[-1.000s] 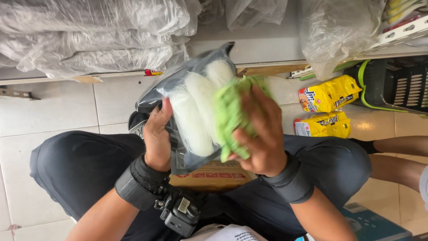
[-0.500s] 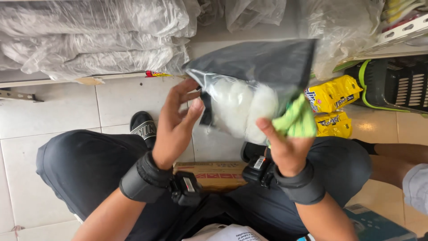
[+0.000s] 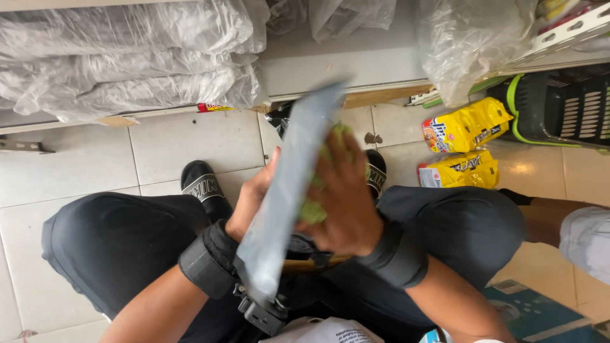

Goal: The person wipes packaged food items clean with a cloth, then places them onto a grocery store shelf. The person holds each package with one hand while wiping it with the cloth in the other hand, occasionally flipping and rotating the package with both hands to wipe all surfaces before placing it on the shelf.

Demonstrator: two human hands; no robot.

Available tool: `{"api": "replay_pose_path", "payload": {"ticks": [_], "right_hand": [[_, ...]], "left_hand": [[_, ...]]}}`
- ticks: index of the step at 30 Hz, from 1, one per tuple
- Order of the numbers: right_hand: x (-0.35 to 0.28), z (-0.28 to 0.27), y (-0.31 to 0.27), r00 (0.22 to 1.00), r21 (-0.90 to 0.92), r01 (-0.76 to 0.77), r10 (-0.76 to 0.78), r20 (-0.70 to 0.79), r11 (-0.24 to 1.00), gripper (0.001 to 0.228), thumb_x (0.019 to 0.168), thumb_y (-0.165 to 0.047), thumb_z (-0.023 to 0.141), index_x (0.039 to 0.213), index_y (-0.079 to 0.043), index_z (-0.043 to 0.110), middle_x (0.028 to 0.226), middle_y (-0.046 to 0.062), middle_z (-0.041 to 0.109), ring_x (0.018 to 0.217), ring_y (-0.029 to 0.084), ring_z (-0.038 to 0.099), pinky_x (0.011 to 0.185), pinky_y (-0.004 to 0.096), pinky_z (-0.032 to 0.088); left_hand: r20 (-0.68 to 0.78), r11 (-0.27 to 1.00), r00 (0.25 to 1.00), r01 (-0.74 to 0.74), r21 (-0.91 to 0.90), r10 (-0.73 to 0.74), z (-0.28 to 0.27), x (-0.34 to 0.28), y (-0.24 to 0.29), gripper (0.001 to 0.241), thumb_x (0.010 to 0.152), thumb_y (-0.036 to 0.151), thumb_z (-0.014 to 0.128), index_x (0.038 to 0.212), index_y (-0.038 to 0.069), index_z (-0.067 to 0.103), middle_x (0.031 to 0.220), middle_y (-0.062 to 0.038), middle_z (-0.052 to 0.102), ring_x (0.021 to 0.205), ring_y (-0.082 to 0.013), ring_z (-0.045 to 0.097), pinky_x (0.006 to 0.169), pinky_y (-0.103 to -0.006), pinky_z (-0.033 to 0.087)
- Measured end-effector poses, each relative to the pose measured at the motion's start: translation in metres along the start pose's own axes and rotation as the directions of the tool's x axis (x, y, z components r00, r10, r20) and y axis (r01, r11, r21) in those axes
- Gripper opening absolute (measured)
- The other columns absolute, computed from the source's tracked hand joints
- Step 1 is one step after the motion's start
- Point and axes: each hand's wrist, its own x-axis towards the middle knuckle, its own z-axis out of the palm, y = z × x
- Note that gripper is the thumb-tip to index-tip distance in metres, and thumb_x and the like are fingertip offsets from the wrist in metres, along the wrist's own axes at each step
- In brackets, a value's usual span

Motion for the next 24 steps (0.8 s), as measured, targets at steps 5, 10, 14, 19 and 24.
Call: {"api": "replay_pose_path", "payload": {"ticks": [5, 10, 14, 19, 24], "right_hand": [[-0.011, 0.013, -0.036, 0.939, -0.007, 0.316, -0.312, 0.148, 0.949, 0.05, 0.101, -0.063, 0.052, 0.135, -0.028, 0.06, 0.169, 0.01, 0.034, 0.161, 0.036, 0.026, 0.13, 0.065, 0.007], [0.004, -0.013, -0.003, 0.914, -0.058, 0.361, -0.341, 0.22, 0.931, 0.044, 0.106, -0.063, 0.056, 0.134, -0.03, 0.058, 0.17, 0.006, 0.035, 0.16, 0.033, 0.03, 0.131, 0.062, 0.01], [0.006, -0.007, -0.017, 0.985, -0.087, 0.162, -0.156, 0.071, 0.983, 0.046, 0.104, -0.058, 0.054, 0.137, -0.026, 0.051, 0.17, 0.01, 0.032, 0.16, 0.04, 0.028, 0.13, 0.064, 0.011], [-0.019, 0.013, -0.027, 0.866, -0.114, 0.487, -0.462, 0.191, 0.866, 0.047, 0.101, -0.059, 0.055, 0.139, -0.032, 0.054, 0.164, 0.003, 0.036, 0.157, 0.03, 0.029, 0.125, 0.064, 0.01], [0.004, -0.014, 0.009, 0.947, -0.066, 0.306, -0.311, -0.079, 0.95, 0.041, 0.105, -0.054, 0.051, 0.131, -0.023, 0.055, 0.155, 0.016, 0.043, 0.151, 0.038, 0.034, 0.12, 0.068, 0.022]], "left_hand": [[-0.332, 0.764, 0.815, -0.569, -0.306, 0.474, 0.032, 0.005, -0.105, 0.058, 0.098, 0.049, 0.054, 0.141, 0.01, 0.053, 0.136, -0.006, 0.061, 0.12, -0.0202, 0.061, 0.101, -0.0413, 0.051], [-0.167, 0.849, 0.935, -0.355, -0.391, 0.314, 0.028, 0.0, -0.086, 0.056, 0.102, 0.049, 0.051, 0.14, 0.008, 0.054, 0.131, -0.009, 0.064, 0.114, -0.0213, 0.064, 0.097, -0.0397, 0.053], [-0.015, 0.882, 0.977, -0.2, -0.426, 0.214, 0.017, -0.002, -0.034, 0.056, 0.105, 0.049, 0.049, 0.139, 0.005, 0.055, 0.127, -0.011, 0.066, 0.108, -0.0221, 0.066, 0.094, -0.0384, 0.054], [0.129, 0.903, 0.99, 0.006, -0.429, 0.055, 0.033, -0.03, 0.014, 0.056, 0.109, 0.049, 0.046, 0.137, 0.002, 0.057, 0.121, -0.014, 0.068, 0.102, -0.0231, 0.068, 0.09, -0.0367, 0.056], [-0.169, 0.992, 0.982, -0.095, -0.077, 0.081, 0.079, -0.048, 0.077, 0.055, 0.107, 0.047, 0.048, 0.134, 0.0, 0.062, 0.114, -0.013, 0.071, 0.096, -0.0208, 0.068, 0.085, -0.035, 0.055]]}}
